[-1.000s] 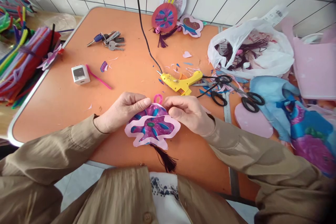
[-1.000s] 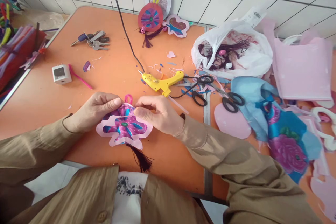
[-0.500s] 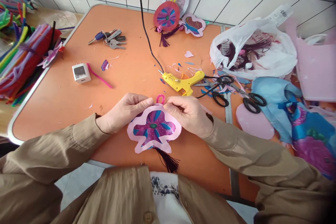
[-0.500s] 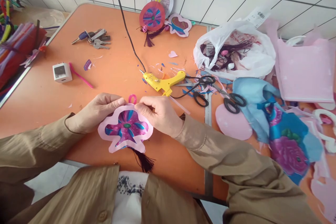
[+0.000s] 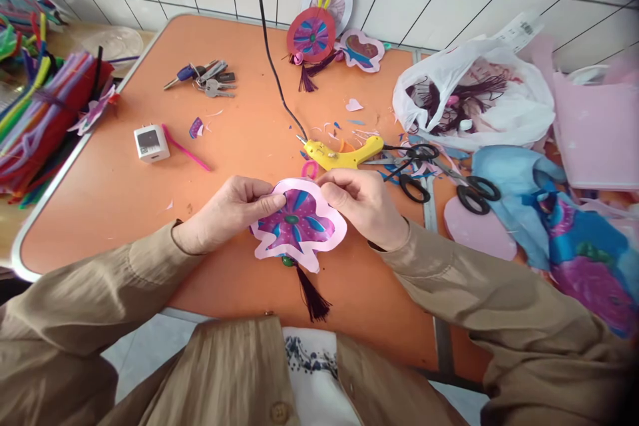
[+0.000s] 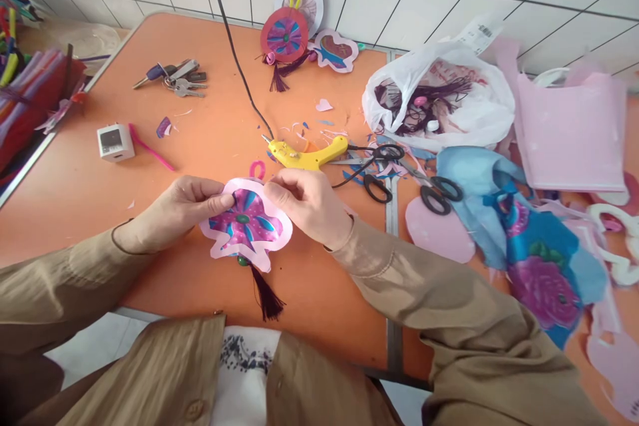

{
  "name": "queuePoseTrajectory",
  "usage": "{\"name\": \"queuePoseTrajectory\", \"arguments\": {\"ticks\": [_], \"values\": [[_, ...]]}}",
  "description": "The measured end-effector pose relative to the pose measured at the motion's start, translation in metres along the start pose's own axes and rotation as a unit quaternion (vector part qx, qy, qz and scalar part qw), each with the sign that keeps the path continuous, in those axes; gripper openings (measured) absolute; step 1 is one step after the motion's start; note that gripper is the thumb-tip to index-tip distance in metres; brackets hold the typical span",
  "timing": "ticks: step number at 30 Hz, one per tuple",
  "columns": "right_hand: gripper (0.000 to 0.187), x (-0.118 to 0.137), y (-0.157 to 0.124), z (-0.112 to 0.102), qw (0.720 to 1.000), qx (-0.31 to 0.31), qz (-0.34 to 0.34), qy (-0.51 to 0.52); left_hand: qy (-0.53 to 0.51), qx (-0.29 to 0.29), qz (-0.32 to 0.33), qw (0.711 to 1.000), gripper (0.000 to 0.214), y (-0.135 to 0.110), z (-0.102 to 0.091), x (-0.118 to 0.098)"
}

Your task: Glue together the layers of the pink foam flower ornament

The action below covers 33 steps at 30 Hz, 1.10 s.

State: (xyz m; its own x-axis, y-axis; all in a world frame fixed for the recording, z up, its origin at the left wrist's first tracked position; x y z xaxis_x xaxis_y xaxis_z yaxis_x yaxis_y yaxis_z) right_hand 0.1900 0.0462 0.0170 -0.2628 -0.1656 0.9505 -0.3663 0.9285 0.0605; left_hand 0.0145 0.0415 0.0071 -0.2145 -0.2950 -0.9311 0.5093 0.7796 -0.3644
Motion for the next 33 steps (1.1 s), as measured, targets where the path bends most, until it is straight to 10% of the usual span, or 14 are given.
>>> {"name": "queuePoseTrajectory", "arguments": {"ticks": [15, 27, 33], "values": [[0.039, -0.004, 0.004, 0.001, 0.993, 0.066, 0.059, 0.073, -0.175, -0.021, -0.050, 0.983, 0.039, 0.008, -0.010, 0.005], [0.043, -0.014, 0.005, -0.006, 0.994, -0.020, 0.059, 0.090, -0.215, 0.019, -0.052, 0.975, 0.036, 0.007, -0.002, 0.006], [0.041, -0.018, 0.004, 0.003, 0.978, 0.043, 0.096, 0.180, -0.230, -0.059, 0.004, 0.971, 0.036, 0.008, -0.010, 0.003]]}}
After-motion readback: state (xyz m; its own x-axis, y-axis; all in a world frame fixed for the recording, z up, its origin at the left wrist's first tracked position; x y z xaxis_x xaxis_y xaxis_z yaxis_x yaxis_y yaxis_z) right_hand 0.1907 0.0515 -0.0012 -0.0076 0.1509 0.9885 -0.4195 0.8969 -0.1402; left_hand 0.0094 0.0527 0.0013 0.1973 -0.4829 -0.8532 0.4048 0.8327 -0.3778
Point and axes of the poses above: each hand's wrist, its own y-axis towards the middle knuckle, its own z-axis out of the palm, x = y × z, the point moved 5 cm from there along y, towards the middle knuckle, and after that the axes turned 1 degree about -y, right-handed, at the moved point
